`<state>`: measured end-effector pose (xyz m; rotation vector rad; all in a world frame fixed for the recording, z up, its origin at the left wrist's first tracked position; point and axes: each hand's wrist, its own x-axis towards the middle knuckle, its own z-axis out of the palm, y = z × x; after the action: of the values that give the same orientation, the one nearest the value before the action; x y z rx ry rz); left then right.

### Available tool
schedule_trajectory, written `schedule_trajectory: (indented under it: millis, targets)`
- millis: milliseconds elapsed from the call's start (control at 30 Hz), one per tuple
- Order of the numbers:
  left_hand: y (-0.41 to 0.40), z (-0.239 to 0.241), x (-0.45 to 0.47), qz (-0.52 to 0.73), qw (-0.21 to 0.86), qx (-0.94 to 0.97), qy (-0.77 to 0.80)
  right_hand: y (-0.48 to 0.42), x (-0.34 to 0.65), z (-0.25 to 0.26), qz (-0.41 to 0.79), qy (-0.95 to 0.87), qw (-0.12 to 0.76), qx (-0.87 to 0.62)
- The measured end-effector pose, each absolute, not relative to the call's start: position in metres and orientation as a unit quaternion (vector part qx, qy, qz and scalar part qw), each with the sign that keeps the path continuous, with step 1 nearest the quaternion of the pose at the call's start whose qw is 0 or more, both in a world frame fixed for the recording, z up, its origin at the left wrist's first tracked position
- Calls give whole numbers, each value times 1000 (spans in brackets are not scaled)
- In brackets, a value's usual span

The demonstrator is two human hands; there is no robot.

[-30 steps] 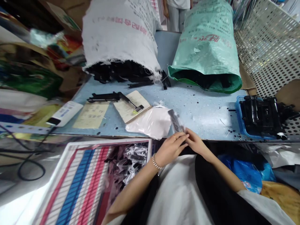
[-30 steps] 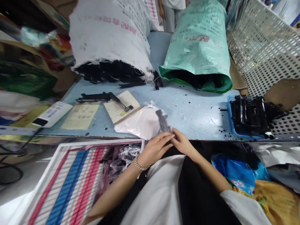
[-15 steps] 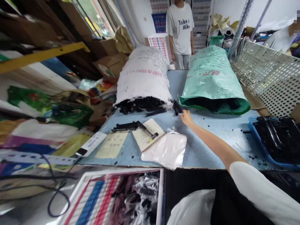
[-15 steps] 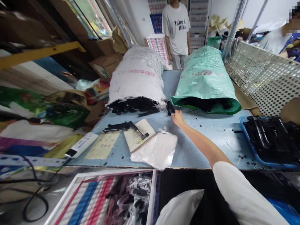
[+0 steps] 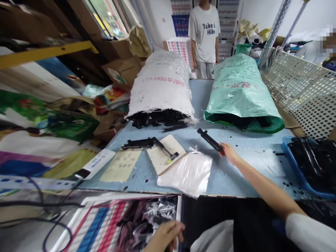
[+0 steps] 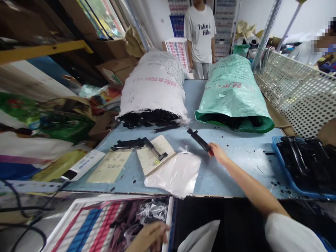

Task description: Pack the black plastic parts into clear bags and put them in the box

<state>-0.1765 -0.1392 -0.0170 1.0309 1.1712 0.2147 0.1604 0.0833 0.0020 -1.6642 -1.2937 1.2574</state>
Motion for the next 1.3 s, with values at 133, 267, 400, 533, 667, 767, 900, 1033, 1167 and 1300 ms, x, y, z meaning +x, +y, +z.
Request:
schedule_trajectory:
  millis: [133,267,400,533,667,767,900,1033,1167,1300]
  targets:
    - [-66,3,-71,449,672,403,429,-32,166,-1,534,-504,378,-564]
    - [-30,45,17,464,692,343,434,-73,185,13,426,-652,375,-502]
    - [-27,63,46,392,719,397,414,-40,230,50,134,-754,327,-553]
    - [-28,70,47,329,745,414,406,-5,262,84,4,-873,176,-455]
    - [-27,78,48,257,770,414,411,9,274,96,28,-929,129,-347]
    - [-28,76,57,246,759,431,422,16,279,89,55,-937,99,-329]
    - [-17,63,73,328,729,412,438,12,276,69,97,-870,135,-464]
    - [6,57,73,390,718,363,448,-25,257,51,145,-829,194,-504]
    - [16,58,72,384,729,362,437,-58,240,41,72,-867,177,-460]
    - [10,53,80,413,712,365,436,-59,234,37,95,-835,176,-512]
